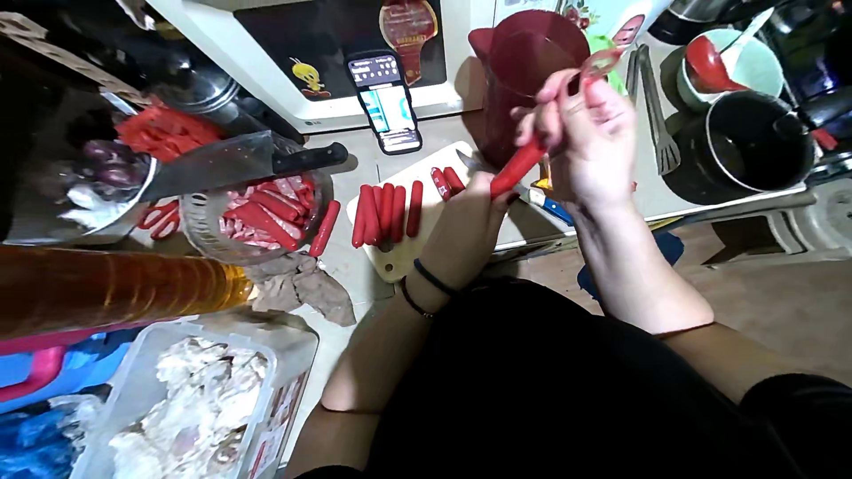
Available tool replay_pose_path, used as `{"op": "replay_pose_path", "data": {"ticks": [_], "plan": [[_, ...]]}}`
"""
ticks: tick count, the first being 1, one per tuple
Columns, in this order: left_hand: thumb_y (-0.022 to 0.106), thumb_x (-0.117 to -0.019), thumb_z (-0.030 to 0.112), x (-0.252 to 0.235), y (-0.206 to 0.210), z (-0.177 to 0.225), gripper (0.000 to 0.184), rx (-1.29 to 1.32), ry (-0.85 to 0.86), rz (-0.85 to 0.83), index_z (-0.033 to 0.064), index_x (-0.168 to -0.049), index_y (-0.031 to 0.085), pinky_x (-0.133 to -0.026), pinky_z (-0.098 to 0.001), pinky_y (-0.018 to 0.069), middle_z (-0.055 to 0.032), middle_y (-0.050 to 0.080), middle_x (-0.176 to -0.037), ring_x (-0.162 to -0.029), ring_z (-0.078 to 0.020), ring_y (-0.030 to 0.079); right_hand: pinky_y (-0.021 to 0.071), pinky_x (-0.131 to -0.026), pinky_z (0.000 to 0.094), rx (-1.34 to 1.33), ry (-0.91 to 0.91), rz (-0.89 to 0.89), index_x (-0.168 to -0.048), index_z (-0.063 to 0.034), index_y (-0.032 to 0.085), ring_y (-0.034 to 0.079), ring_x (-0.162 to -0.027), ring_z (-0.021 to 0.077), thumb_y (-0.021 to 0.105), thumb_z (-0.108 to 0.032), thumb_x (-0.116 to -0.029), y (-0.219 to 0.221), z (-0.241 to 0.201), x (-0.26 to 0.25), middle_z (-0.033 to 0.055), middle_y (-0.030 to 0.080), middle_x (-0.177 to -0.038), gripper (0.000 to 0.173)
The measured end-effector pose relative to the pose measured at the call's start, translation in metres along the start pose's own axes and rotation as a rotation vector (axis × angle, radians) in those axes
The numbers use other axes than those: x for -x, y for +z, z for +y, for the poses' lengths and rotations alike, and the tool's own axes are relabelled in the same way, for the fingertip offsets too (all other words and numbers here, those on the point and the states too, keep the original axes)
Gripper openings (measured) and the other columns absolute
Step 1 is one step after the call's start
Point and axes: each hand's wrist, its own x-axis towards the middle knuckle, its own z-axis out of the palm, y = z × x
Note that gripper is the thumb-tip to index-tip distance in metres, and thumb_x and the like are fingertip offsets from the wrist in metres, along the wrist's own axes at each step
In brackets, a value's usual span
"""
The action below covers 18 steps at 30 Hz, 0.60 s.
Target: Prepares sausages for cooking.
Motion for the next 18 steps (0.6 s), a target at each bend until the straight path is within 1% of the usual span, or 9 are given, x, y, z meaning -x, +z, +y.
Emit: {"op": "replay_pose_path", "data": {"ticks": [2, 6, 7, 9, 10, 12, 14, 16, 18], "plan": [[0.046, -0.1100, 0.021, 0.008, 0.000, 0.001, 0.025, -0.019, -0.046, -0.043, -0.0026, -0.110, 0.056, -0.056, -0.0383, 0.0531, -0.0124, 0.060, -0.075, -0.061, -0.0222, 0.061, 0.0618, -0.072, 0.0302, 0.066, -0.091, 0.094, -0.101, -0.0091, 0.060, 0.066, -0.062, 0.0052, 0.031, -0.002, -0.1089, -0.012, -0.012, -0.011, -0.0108, 0.063, -0.063, 0.032], [0.041, -0.1112, 0.022, 0.020, 0.002, -0.014, 0.029, 0.005, -0.161, -0.031, -0.0035, -0.119, 0.054, -0.063, -0.0450, 0.0552, -0.0164, 0.062, -0.083, -0.068, -0.0277, 0.064, 0.0611, -0.069, 0.0326, 0.176, -0.105, 0.213, -0.091, -0.0085, 0.054, 0.059, -0.054, 0.0078, 0.028, -0.004, -0.1101, -0.041, -0.038, -0.036, -0.0089, 0.051, -0.057, 0.032], [0.037, -0.1120, 0.023, 0.022, 0.002, -0.021, 0.034, 0.018, -0.227, -0.020, -0.0043, -0.122, 0.053, -0.063, -0.0468, 0.0544, -0.0165, 0.061, -0.083, -0.068, -0.0285, 0.063, 0.0588, -0.063, 0.0302, 0.275, -0.054, 0.230, -0.096, -0.0064, 0.055, 0.055, -0.052, 0.0071, 0.030, -0.006, -0.1105, -0.050, -0.036, -0.037, -0.0082, 0.050, -0.059, 0.029], [0.029, -0.1129, 0.027, 0.025, 0.001, -0.036, 0.042, -0.025, -0.389, 0.000, -0.0055, -0.127, 0.050, -0.062, -0.0511, 0.0544, -0.0174, 0.064, -0.080, -0.066, -0.0318, 0.064, 0.0565, -0.059, 0.0287, 0.673, 0.093, 0.235, -0.124, 0.0018, 0.052, 0.056, -0.057, 0.0091, 0.034, -0.011, -0.1100, -0.074, -0.021, -0.034, -0.0005, 0.053, -0.074, 0.026], [0.027, -0.1130, 0.032, 0.026, 0.001, -0.044, 0.045, -0.086, -0.490, -0.004, -0.0044, -0.128, 0.049, -0.063, -0.0549, 0.0546, -0.0194, 0.064, -0.080, -0.069, -0.0361, 0.066, 0.0578, -0.068, 0.0337, 0.916, 0.202, 0.218, -0.137, 0.0049, 0.047, 0.062, -0.068, 0.0153, 0.035, -0.012, -0.1084, -0.086, -0.011, -0.031, 0.0085, 0.059, -0.088, 0.035], [0.029, -0.1127, 0.034, 0.023, 0.006, -0.057, 0.048, -0.205, -0.685, -0.055, -0.0056, -0.132, 0.049, -0.074, -0.0643, 0.0539, -0.0289, 0.066, -0.094, -0.088, -0.0475, 0.069, 0.0503, -0.102, 0.0527, 1.277, 0.462, 0.154, -0.150, 0.0077, 0.039, 0.064, -0.118, 0.0369, 0.044, -0.014, -0.1067, -0.101, 0.007, -0.023, 0.0275, 0.060, -0.133, 0.049], [0.031, -0.1125, 0.035, 0.013, 0.017, -0.068, 0.050, -0.276, -0.798, -0.121, -0.0063, -0.136, 0.047, -0.084, -0.0665, 0.0526, -0.0323, 0.066, -0.107, -0.104, -0.0504, 0.067, 0.0297, -0.119, 0.0615, 1.391, 0.530, 0.188, -0.157, 0.0112, 0.027, 0.034, -0.147, 0.0503, 0.054, -0.015, -0.1020, -0.102, 0.020, -0.012, 0.0349, 0.031, -0.160, 0.066], [0.033, -0.1120, 0.035, 0.001, 0.029, -0.075, 0.052, -0.329, -0.845, -0.155, -0.0041, -0.145, 0.042, -0.088, -0.0654, 0.0529, -0.0315, 0.068, -0.111, -0.107, -0.0497, 0.068, 0.0318, -0.118, 0.0561, 1.403, 0.281, 0.271, -0.151, 0.0113, 0.038, 0.037, -0.144, 0.0477, 0.055, -0.015, -0.0972, -0.084, 0.027, 0.002, 0.0339, 0.038, -0.155, 0.063], [0.034, -0.1107, 0.033, -0.007, 0.041, -0.078, 0.053, -0.417, -0.854, -0.173, 0.0005, -0.152, 0.035, -0.084, -0.0632, 0.0547, -0.0293, 0.070, -0.108, -0.103, -0.0473, 0.070, 0.0444, -0.110, 0.0495, 1.313, 0.055, 0.101, -0.132, 0.0111, 0.054, 0.054, -0.128, 0.0411, 0.052, -0.013, -0.0989, -0.056, 0.036, 0.020, 0.0308, 0.055, -0.134, 0.041]]}}
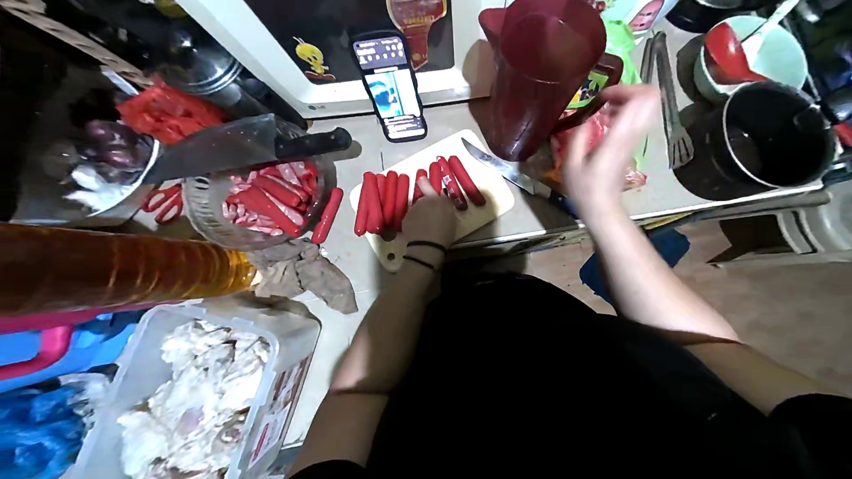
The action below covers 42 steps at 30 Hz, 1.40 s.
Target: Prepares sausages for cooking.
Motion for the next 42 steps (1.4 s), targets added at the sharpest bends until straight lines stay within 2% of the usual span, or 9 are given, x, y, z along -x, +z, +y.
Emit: {"op": "replay_pose_path", "data": {"ticks": [4, 9, 17, 22, 25, 28, 32, 36, 42], "plan": [[0.039, -0.1082, 0.032, -0.007, 0.001, 0.013, 0.067, -0.206, -0.035, -0.052, 0.0029, -0.163, 0.015, -0.082, -0.0621, 0.0540, -0.0287, 0.070, -0.110, -0.103, -0.0459, 0.070, 0.0587, -0.087, 0.0476, -0.170, -0.173, -0.429, -0.118, 0.0048, 0.064, 0.071, -0.100, 0.0321, 0.051, -0.005, -0.1001, 0.065, -0.025, 0.028, 0.0205, 0.069, -0.112, 0.025], [0.040, -0.1074, 0.027, 0.000, -0.010, 0.008, 0.068, -0.273, -0.052, -0.090, 0.0084, -0.165, 0.010, -0.083, -0.0608, 0.0540, -0.0274, 0.071, -0.110, -0.103, -0.0453, 0.070, 0.0500, -0.106, 0.0533, -0.058, -0.081, -0.687, -0.143, 0.0026, 0.054, 0.057, -0.131, 0.0375, 0.058, -0.014, -0.0986, 0.114, -0.027, 0.024, 0.0225, 0.060, -0.136, 0.048], [0.047, -0.1057, 0.014, -0.005, -0.001, -0.016, 0.043, 0.257, 0.324, 0.102, -0.0035, -0.145, 0.051, -0.094, -0.0581, 0.0532, -0.0278, 0.070, -0.113, -0.105, -0.0428, 0.069, 0.0503, -0.101, 0.0573, -0.054, -0.012, -0.828, -0.130, 0.0031, 0.060, 0.063, -0.118, 0.0426, 0.058, -0.002, -0.0971, 0.101, -0.030, 0.014, 0.0275, 0.065, -0.119, 0.033], [0.053, -0.1056, 0.018, -0.015, 0.004, -0.005, 0.043, 0.544, 0.431, 0.119, -0.0092, -0.139, 0.056, -0.107, -0.0481, 0.0473, -0.0270, 0.067, -0.125, -0.118, -0.0358, 0.065, 0.0495, -0.107, 0.0449, -0.459, 0.005, -0.749, -0.149, 0.0032, 0.050, 0.061, -0.124, 0.0352, 0.051, 0.006, -0.0991, 0.084, -0.022, 0.018, 0.0284, 0.058, -0.138, 0.050], [0.054, -0.1048, 0.017, -0.017, 0.004, 0.004, 0.035, 0.705, 0.494, 0.190, -0.0044, -0.131, 0.064, -0.097, -0.0394, 0.0525, -0.0203, 0.070, -0.117, -0.105, -0.0239, 0.068, 0.0560, -0.096, 0.0329, -0.804, -0.037, -0.726, -0.153, 0.0027, 0.040, 0.065, -0.112, 0.0206, 0.046, 0.006, -0.0991, 0.074, -0.018, 0.019, 0.0223, 0.054, -0.139, 0.054], [0.048, -0.1064, 0.013, -0.014, 0.004, 0.007, 0.036, 0.776, 0.590, 0.232, -0.0035, -0.133, 0.065, -0.106, -0.0376, 0.0485, -0.0209, 0.067, -0.130, -0.121, -0.0239, 0.065, 0.0569, -0.077, 0.0295, -1.015, 0.002, -0.688, -0.163, -0.0094, 0.021, 0.064, -0.087, 0.0110, 0.042, -0.011, -0.1056, 0.063, -0.025, 0.015, 0.0116, 0.059, -0.126, 0.061], [0.033, -0.1099, 0.017, 0.006, 0.001, 0.005, 0.048, 0.774, 0.622, -0.064, -0.0023, -0.153, 0.042, -0.088, -0.0408, 0.0579, -0.0225, 0.061, -0.135, -0.105, -0.0253, 0.069, 0.0537, -0.066, 0.0213, -1.022, -0.106, -0.464, -0.152, -0.0020, 0.041, 0.059, -0.076, 0.0044, 0.038, -0.013, -0.1098, 0.051, -0.031, 0.008, 0.0093, 0.060, -0.121, 0.044], [0.035, -0.1101, 0.021, 0.032, -0.004, -0.005, 0.039, 0.911, 0.638, -0.420, 0.0042, -0.141, 0.053, -0.085, -0.0407, 0.0603, -0.0128, 0.067, -0.125, -0.100, -0.0215, 0.071, 0.0560, -0.066, 0.0269, -1.166, -0.136, -0.453, -0.143, 0.0031, 0.041, 0.059, -0.070, 0.0093, 0.032, -0.009, -0.1084, 0.042, -0.041, 0.003, 0.0025, 0.059, -0.089, 0.038], [0.033, -0.1130, 0.024, 0.041, -0.005, 0.004, 0.035, 0.978, 0.693, -0.269, 0.0008, -0.121, 0.057, -0.072, -0.0310, 0.0598, -0.0076, 0.065, -0.094, -0.078, -0.0129, 0.068, 0.0561, -0.064, 0.0261, -1.304, -0.131, -0.393, -0.135, -0.0022, 0.038, 0.060, -0.068, 0.0076, 0.036, -0.003, -0.1059, 0.047, -0.055, 0.004, 0.0025, 0.059, -0.095, 0.029]]}}
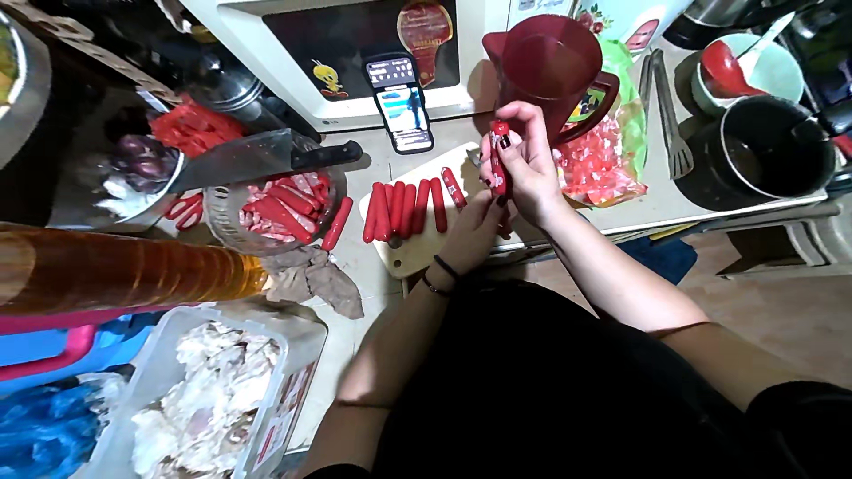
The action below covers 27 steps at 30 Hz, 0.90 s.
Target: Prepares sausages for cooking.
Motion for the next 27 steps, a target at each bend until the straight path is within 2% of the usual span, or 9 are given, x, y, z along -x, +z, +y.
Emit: {"op": "replay_pose_path", "data": {"ticks": [4, 6, 9, 14, 17, 19, 20, 23, 27], "plan": [[0.029, -0.1134, 0.029, 0.004, 0.008, 0.003, 0.036, -0.028, 0.011, 0.082, 0.0061, -0.105, 0.055, -0.054, -0.0255, 0.0475, -0.0032, 0.052, -0.069, -0.056, -0.0112, 0.052, 0.0580, -0.062, 0.0272, -0.023, -0.017, 0.001, -0.119, -0.0015, 0.044, 0.064, -0.067, 0.0104, 0.037, -0.001, -0.1055, 0.009, 0.000, 0.002, 0.0068, 0.066, -0.095, 0.016], [0.030, -0.1134, 0.032, 0.006, 0.010, 0.004, 0.035, -0.027, 0.001, 0.105, 0.0084, -0.107, 0.055, -0.049, -0.0251, 0.0438, -0.0032, 0.050, -0.068, -0.053, -0.0120, 0.048, 0.0583, -0.062, 0.0274, -0.005, -0.004, 0.014, -0.114, -0.0020, 0.045, 0.066, -0.067, 0.0109, 0.037, -0.001, -0.1057, 0.010, -0.001, 0.002, 0.0086, 0.068, -0.098, 0.012], [0.031, -0.1135, 0.029, 0.006, 0.011, 0.001, 0.032, -0.049, 0.030, 0.110, 0.0068, -0.117, 0.054, -0.051, -0.0258, 0.0452, -0.0043, 0.052, -0.073, -0.056, -0.0120, 0.050, 0.0583, -0.062, 0.0254, 0.012, 0.033, 0.028, -0.107, -0.0039, 0.047, 0.067, -0.068, 0.0096, 0.037, -0.001, -0.1055, 0.010, -0.002, 0.003, 0.0073, 0.071, -0.095, 0.011], [0.029, -0.1132, 0.034, 0.004, 0.014, -0.005, 0.034, -0.014, 0.044, 0.150, 0.0093, -0.110, 0.052, -0.047, -0.0256, 0.0411, -0.0029, 0.047, -0.068, -0.052, -0.0124, 0.045, 0.0614, -0.078, 0.0300, 0.039, 0.094, -0.001, -0.107, -0.0014, 0.056, 0.073, -0.084, 0.0132, 0.041, -0.003, -0.1038, 0.009, -0.004, 0.002, 0.0063, 0.074, -0.092, 0.016], [0.030, -0.1127, 0.038, 0.007, 0.007, -0.005, 0.036, -0.042, 0.032, 0.180, 0.0108, -0.108, 0.053, -0.043, -0.0240, 0.0367, -0.0026, 0.046, -0.066, -0.047, -0.0114, 0.040, 0.0643, -0.077, 0.0345, -0.020, 0.092, 0.007, -0.115, -0.0002, 0.056, 0.075, -0.082, 0.0173, 0.044, -0.003, -0.1052, 0.006, -0.001, 0.000, 0.0083, 0.074, -0.094, 0.016], [0.030, -0.1127, 0.038, 0.009, 0.000, 0.000, 0.036, -0.043, -0.005, 0.170, 0.0116, -0.110, 0.055, -0.042, -0.0238, 0.0350, -0.0029, 0.047, -0.068, -0.047, -0.0115, 0.040, 0.0645, -0.077, 0.0343, -0.016, 0.075, -0.004, -0.130, 0.0052, 0.055, 0.074, -0.084, 0.0175, 0.048, -0.001, -0.1046, 0.003, 0.000, -0.001, 0.0109, 0.072, -0.103, 0.027], [0.029, -0.1127, 0.037, 0.010, -0.002, 0.001, 0.036, -0.036, -0.002, 0.165, 0.0118, -0.110, 0.054, -0.041, -0.0233, 0.0339, -0.0028, 0.047, -0.068, -0.046, -0.0113, 0.039, 0.0644, -0.078, 0.0342, -0.001, 0.058, -0.005, -0.131, 0.0064, 0.056, 0.074, -0.087, 0.0170, 0.050, 0.000, -0.1035, 0.001, 0.000, -0.001, 0.0113, 0.072, -0.106, 0.029], [0.029, -0.1128, 0.037, 0.007, -0.002, -0.004, 0.036, -0.028, 0.052, 0.161, 0.0109, -0.106, 0.053, -0.041, -0.0228, 0.0339, -0.0025, 0.046, -0.067, -0.046, -0.0111, 0.039, 0.0645, -0.080, 0.0320, 0.059, -0.001, 0.013, -0.114, 0.0052, 0.065, 0.074, -0.087, 0.0142, 0.056, 0.004, -0.0996, -0.001, 0.001, -0.002, 0.0082, 0.074, -0.102, 0.017], [0.030, -0.1132, 0.032, 0.005, 0.003, -0.008, 0.034, -0.020, 0.130, 0.179, 0.0085, -0.110, 0.054, -0.044, -0.0212, 0.0370, -0.0014, 0.048, -0.068, -0.049, -0.0088, 0.041, 0.0644, -0.075, 0.0289, 0.096, 0.011, 0.023, -0.106, 0.0034, 0.068, 0.075, -0.080, 0.0113, 0.059, 0.004, -0.0984, 0.000, 0.001, -0.001, 0.0052, 0.077, -0.092, 0.012]]}}
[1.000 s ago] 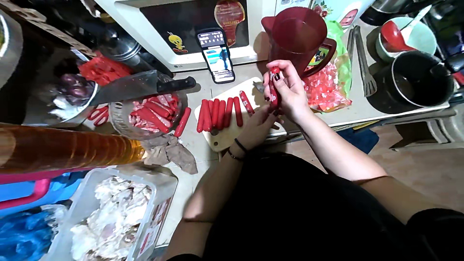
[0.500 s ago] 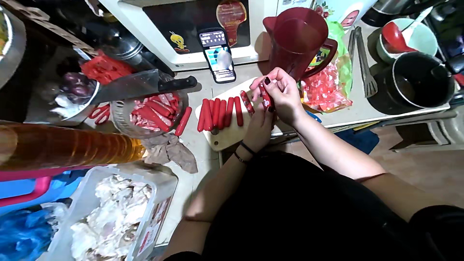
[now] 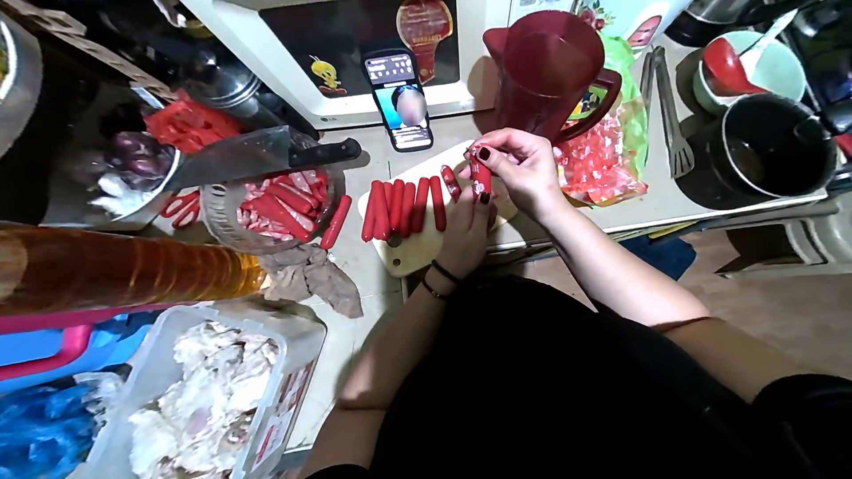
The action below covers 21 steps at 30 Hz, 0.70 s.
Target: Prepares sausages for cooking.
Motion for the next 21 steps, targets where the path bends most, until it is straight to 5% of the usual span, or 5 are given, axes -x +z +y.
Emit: {"op": "replay_pose_path", "data": {"ticks": [4, 8, 13, 18, 21], "plan": [[0.029, -0.1131, 0.036, 0.003, 0.000, -0.002, 0.036, 0.036, -0.033, 0.032, 0.0108, -0.104, 0.054, -0.042, -0.0220, 0.0367, -0.0019, 0.047, -0.066, -0.047, -0.0099, 0.041, 0.0605, -0.071, 0.0233, 0.070, -0.019, -0.029, -0.095, 0.0023, 0.070, 0.072, -0.078, 0.0065, 0.058, 0.000, -0.0991, 0.006, 0.006, 0.004, 0.0048, 0.076, -0.090, 0.014], [0.030, -0.1132, 0.037, 0.005, -0.005, 0.000, 0.037, 0.031, -0.077, 0.058, 0.0119, -0.097, 0.052, -0.039, -0.0222, 0.0341, -0.0025, 0.043, -0.061, -0.043, -0.0109, 0.038, 0.0566, -0.083, 0.0215, 0.150, 0.005, -0.058, -0.084, 0.0018, 0.070, 0.068, -0.094, 0.0051, 0.055, -0.001, -0.0994, 0.014, 0.013, 0.009, 0.0079, 0.072, -0.101, 0.021], [0.028, -0.1135, 0.032, -0.007, -0.016, 0.016, 0.038, -0.001, -0.121, -0.008, 0.0069, -0.116, 0.057, -0.039, -0.0196, 0.0349, -0.0008, 0.051, -0.066, -0.043, -0.0068, 0.039, 0.0609, -0.078, 0.0271, 0.042, 0.106, 0.093, -0.095, 0.0024, 0.066, 0.070, -0.083, 0.0077, 0.048, -0.001, -0.1012, 0.007, -0.001, -0.005, 0.0038, 0.072, -0.093, 0.019], [0.022, -0.1099, 0.027, -0.022, -0.031, -0.003, 0.046, 0.024, -0.198, 0.133, 0.0036, -0.115, 0.062, -0.044, -0.0210, 0.0398, 0.0062, 0.052, -0.065, -0.048, -0.0022, 0.043, 0.0611, -0.076, 0.0301, 0.113, -0.281, 0.275, -0.100, -0.0064, 0.062, 0.067, -0.082, 0.0067, 0.042, -0.003, -0.1064, -0.030, -0.045, -0.020, -0.0034, 0.067, -0.095, 0.021], [0.024, -0.1116, 0.028, -0.026, -0.051, -0.011, 0.043, -0.141, -0.451, 0.241, 0.0055, -0.140, 0.046, -0.057, -0.0349, 0.0515, -0.0053, 0.057, -0.083, -0.062, -0.0141, 0.055, 0.0574, -0.068, 0.0236, 0.375, -0.462, 0.463, -0.095, -0.0065, 0.062, 0.064, -0.073, 0.0011, 0.046, -0.004, -0.1067, -0.074, -0.064, -0.019, -0.0071, 0.065, -0.083, 0.019]]}}
